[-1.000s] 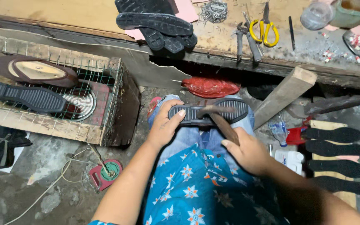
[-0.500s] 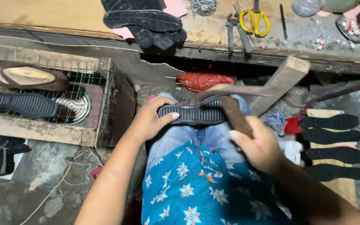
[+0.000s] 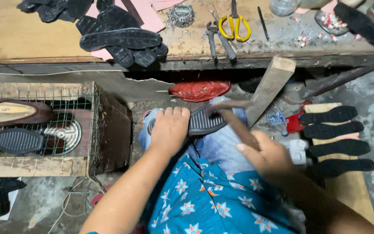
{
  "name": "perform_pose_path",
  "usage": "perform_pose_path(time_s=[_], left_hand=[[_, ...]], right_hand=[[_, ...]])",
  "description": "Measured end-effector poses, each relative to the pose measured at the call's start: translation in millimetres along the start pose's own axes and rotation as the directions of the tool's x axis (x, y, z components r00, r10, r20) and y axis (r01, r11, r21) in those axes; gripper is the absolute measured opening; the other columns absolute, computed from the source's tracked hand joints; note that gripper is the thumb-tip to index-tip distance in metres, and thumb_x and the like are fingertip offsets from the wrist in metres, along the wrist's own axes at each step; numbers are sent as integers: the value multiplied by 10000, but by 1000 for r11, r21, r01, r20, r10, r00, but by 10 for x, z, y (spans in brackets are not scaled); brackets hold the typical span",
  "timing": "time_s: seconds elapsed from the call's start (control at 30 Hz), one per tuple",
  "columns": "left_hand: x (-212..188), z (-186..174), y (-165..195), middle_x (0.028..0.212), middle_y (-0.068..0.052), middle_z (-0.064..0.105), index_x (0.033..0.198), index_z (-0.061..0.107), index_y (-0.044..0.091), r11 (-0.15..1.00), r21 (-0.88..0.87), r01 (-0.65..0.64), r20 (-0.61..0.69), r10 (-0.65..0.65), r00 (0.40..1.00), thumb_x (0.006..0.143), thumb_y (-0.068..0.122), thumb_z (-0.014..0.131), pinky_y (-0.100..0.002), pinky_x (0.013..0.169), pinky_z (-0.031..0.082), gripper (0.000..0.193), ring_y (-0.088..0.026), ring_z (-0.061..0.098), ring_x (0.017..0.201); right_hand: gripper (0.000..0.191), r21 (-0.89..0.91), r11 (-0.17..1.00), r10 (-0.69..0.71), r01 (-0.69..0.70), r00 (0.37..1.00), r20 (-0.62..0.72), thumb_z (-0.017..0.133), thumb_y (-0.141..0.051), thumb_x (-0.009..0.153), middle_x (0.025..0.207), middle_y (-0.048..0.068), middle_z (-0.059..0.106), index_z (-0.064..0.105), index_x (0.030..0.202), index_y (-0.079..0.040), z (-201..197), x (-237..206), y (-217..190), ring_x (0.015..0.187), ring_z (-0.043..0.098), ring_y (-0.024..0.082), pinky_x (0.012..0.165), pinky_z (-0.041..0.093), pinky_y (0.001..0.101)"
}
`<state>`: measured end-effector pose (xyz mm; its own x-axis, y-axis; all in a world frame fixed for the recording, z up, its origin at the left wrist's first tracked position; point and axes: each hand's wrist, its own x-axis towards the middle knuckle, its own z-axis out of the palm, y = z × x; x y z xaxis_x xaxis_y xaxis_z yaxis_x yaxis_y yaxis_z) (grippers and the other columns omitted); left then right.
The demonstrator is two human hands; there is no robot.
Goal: The person uses a curved metal tool to scrape and smooth the sole and edges of a brown shoe. They then attach a black rubber sole to a pink shoe insole and press it into place.
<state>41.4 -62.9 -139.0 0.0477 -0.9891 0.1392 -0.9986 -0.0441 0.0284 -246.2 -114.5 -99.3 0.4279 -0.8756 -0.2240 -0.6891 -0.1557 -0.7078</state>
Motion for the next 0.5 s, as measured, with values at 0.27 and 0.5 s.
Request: perform_pose_path(time_s=[0.27, 0.5], left_hand=[[12, -55, 68, 990, -86, 681, 1027, 610, 118, 1000, 5, -26, 51, 26, 998, 835, 130, 602, -438, 795, 468, 192, -276, 647, 948], [41, -88, 117, 1000, -83, 675, 1071, 603, 106, 998, 49, -36, 112, 30, 993, 824, 128, 612, -434, 796, 465, 248, -272, 645, 957]], right_hand=[[378, -259, 965, 21, -42, 996, -83, 743, -378, 899, 848, 166, 683, 636, 1073, -60, -24, -13, 234, 788, 686, 297, 697, 533, 434], [320, 513, 671, -295, 536, 827, -478, 653, -340, 1032, 899, 78, 635, 522, 1175, -84, -119, -80, 461, 774, 660, 174, 717, 590, 366]])
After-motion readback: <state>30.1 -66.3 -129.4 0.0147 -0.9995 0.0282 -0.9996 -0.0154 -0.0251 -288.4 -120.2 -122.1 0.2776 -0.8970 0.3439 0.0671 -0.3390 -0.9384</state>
